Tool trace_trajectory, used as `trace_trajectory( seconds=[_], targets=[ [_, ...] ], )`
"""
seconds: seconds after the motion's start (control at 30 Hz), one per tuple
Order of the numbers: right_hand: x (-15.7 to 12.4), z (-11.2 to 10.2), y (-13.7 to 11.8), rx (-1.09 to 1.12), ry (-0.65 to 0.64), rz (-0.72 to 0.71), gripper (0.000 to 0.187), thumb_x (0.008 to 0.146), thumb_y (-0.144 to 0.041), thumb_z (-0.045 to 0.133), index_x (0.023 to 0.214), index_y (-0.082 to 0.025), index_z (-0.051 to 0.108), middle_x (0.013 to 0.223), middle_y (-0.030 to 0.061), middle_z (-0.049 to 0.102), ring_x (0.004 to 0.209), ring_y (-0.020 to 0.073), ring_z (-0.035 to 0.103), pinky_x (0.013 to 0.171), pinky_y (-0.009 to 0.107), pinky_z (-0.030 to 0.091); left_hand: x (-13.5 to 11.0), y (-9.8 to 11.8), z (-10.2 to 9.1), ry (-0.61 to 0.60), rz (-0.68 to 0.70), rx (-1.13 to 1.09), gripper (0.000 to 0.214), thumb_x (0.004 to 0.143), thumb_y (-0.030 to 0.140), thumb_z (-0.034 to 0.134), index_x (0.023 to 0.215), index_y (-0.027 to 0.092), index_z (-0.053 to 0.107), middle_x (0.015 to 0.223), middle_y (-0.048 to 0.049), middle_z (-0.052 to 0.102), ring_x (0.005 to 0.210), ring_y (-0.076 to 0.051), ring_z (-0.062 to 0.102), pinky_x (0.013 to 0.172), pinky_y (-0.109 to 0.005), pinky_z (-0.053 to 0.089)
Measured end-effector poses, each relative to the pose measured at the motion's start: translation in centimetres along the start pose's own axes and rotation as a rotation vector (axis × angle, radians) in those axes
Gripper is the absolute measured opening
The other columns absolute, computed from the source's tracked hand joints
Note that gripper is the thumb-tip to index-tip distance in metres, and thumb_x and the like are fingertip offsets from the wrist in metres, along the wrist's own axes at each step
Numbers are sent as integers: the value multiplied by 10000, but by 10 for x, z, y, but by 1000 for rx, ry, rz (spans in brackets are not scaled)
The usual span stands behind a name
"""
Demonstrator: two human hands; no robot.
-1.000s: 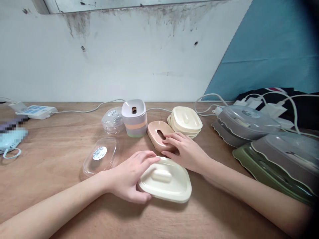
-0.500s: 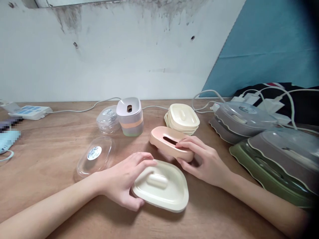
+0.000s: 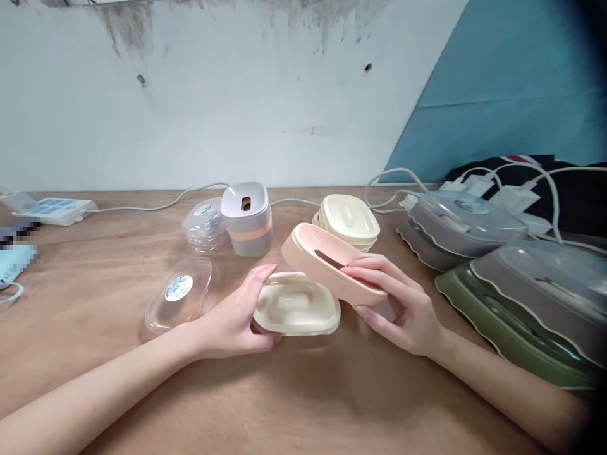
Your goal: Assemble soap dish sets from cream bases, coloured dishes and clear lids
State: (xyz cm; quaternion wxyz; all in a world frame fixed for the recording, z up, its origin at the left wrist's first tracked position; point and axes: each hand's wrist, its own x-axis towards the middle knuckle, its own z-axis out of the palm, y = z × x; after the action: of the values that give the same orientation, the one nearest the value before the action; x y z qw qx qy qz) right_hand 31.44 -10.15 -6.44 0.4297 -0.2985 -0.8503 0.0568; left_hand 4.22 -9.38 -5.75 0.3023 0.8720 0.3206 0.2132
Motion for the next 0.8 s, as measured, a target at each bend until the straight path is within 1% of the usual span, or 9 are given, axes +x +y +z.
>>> trace_trajectory(
  seconds=[0.13, 0.23, 0.3, 0.37, 0.5, 0.57, 0.63, 0.73, 0.8],
  targets=[
    [-2, 3, -2, 32, -137, -70, 439, 779, -152, 570, 1209, -216, 512, 1114, 116, 496, 1131, 262, 471, 942, 435, 450, -1, -3, 1, 40, -40, -93, 976, 677, 172, 688, 1425, 193, 62, 1479, -162, 184, 1343, -313, 276, 1085, -467, 319],
    [-2, 5, -3, 39, -313, -21, 362, 786, -175, 593, 1146, -201, 569, 1324, 147, 345, 1309, 293, 318, 1022, 455, 391, -2, -7, 3, 53, -48, -175, 1058, 688, 185, 709, 1438, 220, -37, 1489, -152, 159, 1359, -292, 253, 1101, -462, 293],
    [-2, 6, -4, 47, -397, 38, 337, 798, -206, 599, 1135, -210, 587, 1444, 129, 191, 1379, 313, 186, 1059, 469, 345, -3, -9, 4, 42, -54, -190, 1040, 692, 194, 718, 1438, 233, -4, 1484, -134, 172, 1361, -286, 249, 1109, -456, 280],
    [-1, 5, -3, 66, -440, 84, 345, 808, -226, 595, 1152, -227, 581, 1496, 91, 75, 1401, 318, 112, 1074, 459, 328, -3, -10, 3, 43, -52, -176, 995, 684, 211, 732, 1429, 236, 73, 1465, -124, 199, 1353, -294, 253, 1109, -458, 278],
    [-1, 3, -2, 79, -508, 122, 343, 844, -195, 529, 1181, -260, 528, 1518, 37, -2, 1419, 297, 18, 1069, 422, 346, 0, -10, 3, 121, -88, -117, 949, 650, 282, 777, 1389, 230, 184, 1368, -135, 284, 1307, -319, 309, 1082, -496, 306],
    [-2, 3, -3, 62, -537, 139, 362, 850, -202, 520, 1204, -258, 467, 1520, 51, -15, 1422, 285, 4, 1069, 423, 349, 1, -11, 3, 154, -114, -87, 911, 643, 307, 785, 1363, 227, 234, 1314, -135, 331, 1272, -322, 355, 1063, -513, 328],
    [-2, 5, -3, 38, -537, 169, 445, 845, -245, 542, 1256, -252, 370, 1516, 90, -14, 1421, 278, 47, 1075, 438, 339, 2, -11, 4, 155, -108, -68, 899, 640, 317, 788, 1353, 218, 249, 1316, -139, 339, 1269, -323, 361, 1063, -512, 330],
    [-3, 8, -3, 7, -522, 217, 602, 832, -290, 571, 1332, -269, 235, 1512, 115, 18, 1413, 275, 114, 1092, 465, 308, 0, -11, 4, 107, -70, -35, 995, 660, 351, 776, 1408, 198, 139, 1420, -164, 247, 1336, -321, 271, 1098, -498, 283],
    [-3, 9, -3, 3, -534, 239, 670, 826, -289, 576, 1367, -294, 180, 1519, 102, 9, 1410, 277, 138, 1094, 468, 304, -2, -9, 4, 73, -59, 7, 967, 746, 377, 705, 1439, 197, 56, 1490, -169, 144, 1381, -308, 189, 1114, -493, 248]
  ],
)
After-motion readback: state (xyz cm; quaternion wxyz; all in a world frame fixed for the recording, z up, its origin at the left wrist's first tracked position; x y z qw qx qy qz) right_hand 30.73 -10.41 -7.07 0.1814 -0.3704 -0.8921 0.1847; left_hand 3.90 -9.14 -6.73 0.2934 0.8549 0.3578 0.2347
